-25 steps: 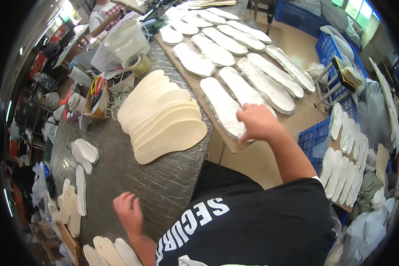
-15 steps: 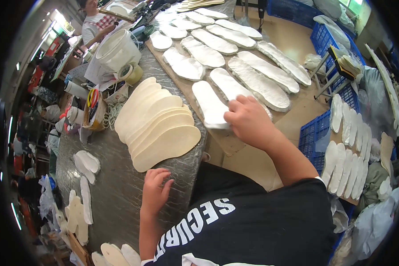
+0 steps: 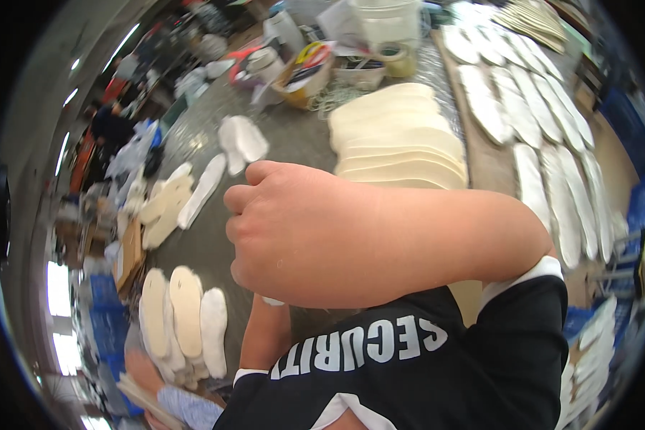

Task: Assembling shoe insoles by layering foam padding onto a base material and aligning the edges.

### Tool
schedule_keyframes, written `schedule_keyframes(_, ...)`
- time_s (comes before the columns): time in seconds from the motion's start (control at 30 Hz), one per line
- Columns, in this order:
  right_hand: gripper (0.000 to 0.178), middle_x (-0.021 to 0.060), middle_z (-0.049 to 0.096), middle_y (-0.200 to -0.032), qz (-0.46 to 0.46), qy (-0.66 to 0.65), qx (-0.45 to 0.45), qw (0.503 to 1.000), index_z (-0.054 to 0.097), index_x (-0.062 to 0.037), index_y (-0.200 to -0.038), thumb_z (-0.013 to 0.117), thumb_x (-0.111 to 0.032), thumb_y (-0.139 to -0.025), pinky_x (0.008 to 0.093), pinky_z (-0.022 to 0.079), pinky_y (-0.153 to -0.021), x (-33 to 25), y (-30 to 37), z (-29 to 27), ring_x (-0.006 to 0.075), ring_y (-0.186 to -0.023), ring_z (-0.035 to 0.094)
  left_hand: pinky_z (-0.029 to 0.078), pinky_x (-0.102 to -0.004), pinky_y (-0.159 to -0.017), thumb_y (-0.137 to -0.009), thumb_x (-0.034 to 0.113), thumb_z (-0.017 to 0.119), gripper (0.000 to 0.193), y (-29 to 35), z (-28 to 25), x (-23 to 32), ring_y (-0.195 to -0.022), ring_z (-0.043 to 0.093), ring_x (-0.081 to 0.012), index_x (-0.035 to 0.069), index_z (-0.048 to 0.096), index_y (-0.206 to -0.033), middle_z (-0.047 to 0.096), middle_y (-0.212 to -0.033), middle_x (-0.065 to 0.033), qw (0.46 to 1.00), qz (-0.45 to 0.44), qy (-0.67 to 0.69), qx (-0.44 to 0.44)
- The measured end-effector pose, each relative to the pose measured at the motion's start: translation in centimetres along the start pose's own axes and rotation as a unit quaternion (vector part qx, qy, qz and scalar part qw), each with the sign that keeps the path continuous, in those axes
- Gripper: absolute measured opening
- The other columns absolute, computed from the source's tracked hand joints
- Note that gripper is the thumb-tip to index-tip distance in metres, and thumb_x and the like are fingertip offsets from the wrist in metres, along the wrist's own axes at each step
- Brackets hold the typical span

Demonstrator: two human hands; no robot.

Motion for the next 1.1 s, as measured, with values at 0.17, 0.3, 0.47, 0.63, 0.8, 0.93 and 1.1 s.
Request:
schedule_keyframes(0.17,0.015,0.0024,0.056,-0.082,-0.022,0.035,0.053,0.998,0.061,-0.0103,-0.077,0.065,-0.02,-0.067,0.0341,0.042,-0.078,0.3,-2.7,3.1,0.0203,-0.088,0.052,0.042,-0.0391,-0.097,-0.071,0.014,0.078,0.041,6.4,-3.9,-1.9,-0.105,0.059,-0.0286,0.008,0.06,-0.108,0.062,-0.115,-0.0106,0.995,-0.076,0.054,0.027)
schedule_keyframes(0.3,0.014,0.0057,0.059,-0.104,0.013,0.04,0.156,0.987,0.067,-0.0108,-0.082,0.067,-0.019,-0.071,0.0345,0.041,-0.086,2.7,0.5,10.7,0.0228,-0.1,0.053,0.044,-0.0417,-0.087,-0.071,0.008,0.073,0.029,10.2,-5.7,0.3,-0.091,0.06,-0.0305,0.006,0.059,-0.097,0.063,-0.103,-0.0098,0.924,0.01,-0.354,0.145)
schedule_keyframes(0.47,0.019,0.0084,0.059,-0.115,0.149,-0.097,0.068,0.982,0.072,-0.0107,-0.095,0.068,-0.02,-0.079,0.0384,0.041,-0.09,4.0,6.8,20.3,0.0263,-0.102,0.055,0.04,-0.0437,-0.097,-0.074,0.005,0.069,0.046,12.7,-2.4,-1.1,-0.108,0.056,-0.0315,0.007,0.059,-0.119,0.058,-0.126,-0.0095,0.927,-0.096,-0.358,-0.052)
schedule_keyframes(0.63,0.016,0.0094,0.062,-0.102,0.375,-0.193,0.164,0.892,0.073,-0.0083,-0.091,0.074,-0.014,-0.076,0.0409,0.043,-0.09,4.0,11.4,24.6,0.028,-0.097,0.057,0.049,-0.0382,-0.088,-0.076,0.001,0.069,0.021,13.9,-3.3,-3.5,-0.103,0.06,-0.0313,-0.001,0.067,-0.097,0.068,-0.111,-0.0136,0.976,-0.119,-0.167,0.075)
schedule_keyframes(0.8,0.021,0.0097,0.064,-0.095,0.51,-0.227,0.174,0.811,0.064,-0.0065,-0.095,0.071,-0.003,-0.075,0.0401,0.046,-0.084,3.5,11.5,23.9,0.029,-0.089,0.061,0.05,-0.0341,-0.078,-0.074,-0.006,0.068,0.01,13.6,-2.8,-3.7,-0.088,0.059,-0.0267,0.0,0.068,-0.083,0.069,-0.102,-0.0103,0.966,-0.106,-0.231,0.05)
schedule_keyframes(0.93,0.027,0.0124,0.064,-0.091,0.472,-0.295,0.238,0.796,0.059,-0.0068,-0.106,0.066,-0.004,-0.08,0.0384,0.046,-0.083,4.4,14.0,23.2,0.0287,-0.087,0.062,0.048,-0.0326,-0.076,-0.074,-0.008,0.066,0.011,14.0,-3.7,-3.5,-0.088,0.057,-0.0248,0.0,0.066,-0.081,0.061,-0.09,-0.0092,0.965,-0.16,-0.183,0.098)
schedule_keyframes(1.1,0.059,0.0114,0.052,-0.128,0.493,0.115,0.102,0.856,0.056,-0.0091,-0.119,0.081,-0.024,-0.068,0.0415,0.036,-0.103,5.8,13.7,18.9,0.0306,-0.123,0.045,0.042,-0.0273,-0.073,-0.073,-0.011,0.056,0.013,14.0,-5.3,-3.7,-0.082,0.052,-0.0205,0.001,0.059,-0.077,0.053,-0.087,-0.0077,0.977,-0.167,-0.119,0.063)
Point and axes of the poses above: each hand's wrist, its own y-axis away from the middle knuckle, its own z-axis out of the palm, x = y × z, the point moved 4 cm from there along -y, towards the middle knuckle
